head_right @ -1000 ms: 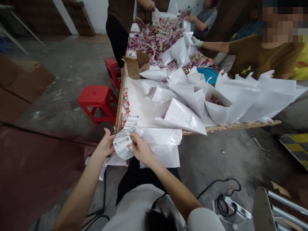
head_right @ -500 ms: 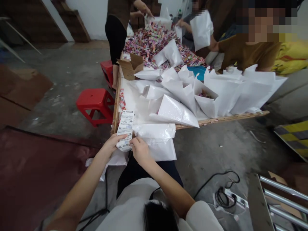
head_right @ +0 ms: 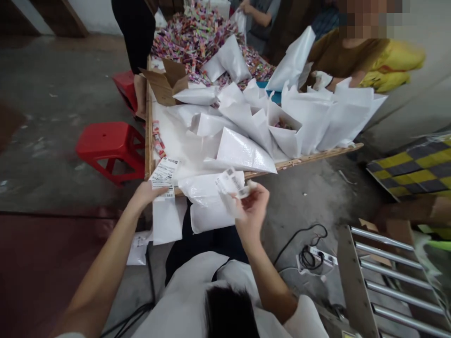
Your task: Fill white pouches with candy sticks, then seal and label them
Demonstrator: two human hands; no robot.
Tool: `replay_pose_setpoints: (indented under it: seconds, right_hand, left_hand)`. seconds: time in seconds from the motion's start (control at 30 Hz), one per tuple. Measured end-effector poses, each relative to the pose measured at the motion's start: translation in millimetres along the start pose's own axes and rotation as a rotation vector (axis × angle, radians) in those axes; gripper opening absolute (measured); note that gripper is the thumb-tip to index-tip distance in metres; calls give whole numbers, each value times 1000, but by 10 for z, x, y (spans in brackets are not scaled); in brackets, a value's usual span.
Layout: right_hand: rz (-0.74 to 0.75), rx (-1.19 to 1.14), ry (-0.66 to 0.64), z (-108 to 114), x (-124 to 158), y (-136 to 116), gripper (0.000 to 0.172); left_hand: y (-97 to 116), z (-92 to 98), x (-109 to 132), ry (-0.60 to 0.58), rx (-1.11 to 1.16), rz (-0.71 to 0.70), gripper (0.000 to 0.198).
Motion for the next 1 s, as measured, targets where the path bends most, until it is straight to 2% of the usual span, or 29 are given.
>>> replay_pose_setpoints:
  seconds: [0.07,0.13,0.2,0.23,0.27,0.3,0.37,0.4,0.47,0.53,0.63,0.7,0.73,0.8,0.87,0.93,1.0]
  right_hand:
    - [-175,89,-56,-177,64,583,55]
    - [-299,172,-54,-303,170,1023,56]
    - [-301,284,-53,-350,277,1228,60]
    - [-259,361,-59,-350,323,1254,64]
    - [-198,445,-76,-342,365,1247,67]
    - [-126,522,-115,-333,401,1226,67]
    - [11,617,-295,-316,453,1211,59]
    - [59,633,-426,-306,465,1239,55]
    - [74,659,-638,-257,444,1378,55]
    - [-32,692,-673,-161,360,1587,65]
    - [-250,572,-548,14,194,1853,78]
    - [-363,392,-452,99,118,1909,80]
    - [-406,307,-417,126,97,1892,79]
    - [-447,175,-405,155,76,1782,70]
    - [-426,65,-452,160,47,1608,59]
    - [-371,-38,-499,153,-41,1431,56]
    - [-293,-88,-515,136,-226,1307,55]
  left_hand:
    - [78,69,69,157,-168,47,60]
    - [165,30,237,418,-255,17,82]
    - [243,-205,493,628,-279,-146,88]
    - [272,-403,636,655,-285,-265,83]
    - [291,-643,773,608,-293,-392,74]
    - [299,-909,892,478,-312,-517,64]
    - [278,-1436,1040,64,-396,-732,52]
    - [242,-1643,1060,-81,-430,-755,52]
    - [122,-1885,1002,-182,-458,-688,52]
    - [-43,-1929,900,-117,-428,-567,54]
    - [-286,-1874,863,44,-249,-458,65]
    - [-389,-1878,923,156,-34,-352,80]
    - [-413,-1898,961,168,88,-272,86]
    - [-391,-1939,1033,69,320,-92,85]
    - [-272,-1908,1106,-98,501,25,72]
    - [-90,-1730,1199,-151,615,33,61]
    - [91,-1386,1334,-71,661,-17,57]
Point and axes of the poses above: each hand's wrist, its own x-axis away from the middle knuckle, its own z-axis out of the back of the hand, y = z × x, the point moved 1 cm from there along -x, towards the middle knuckle, and after that the axes turned 10 degrees about -y, right-handed, at the moved point
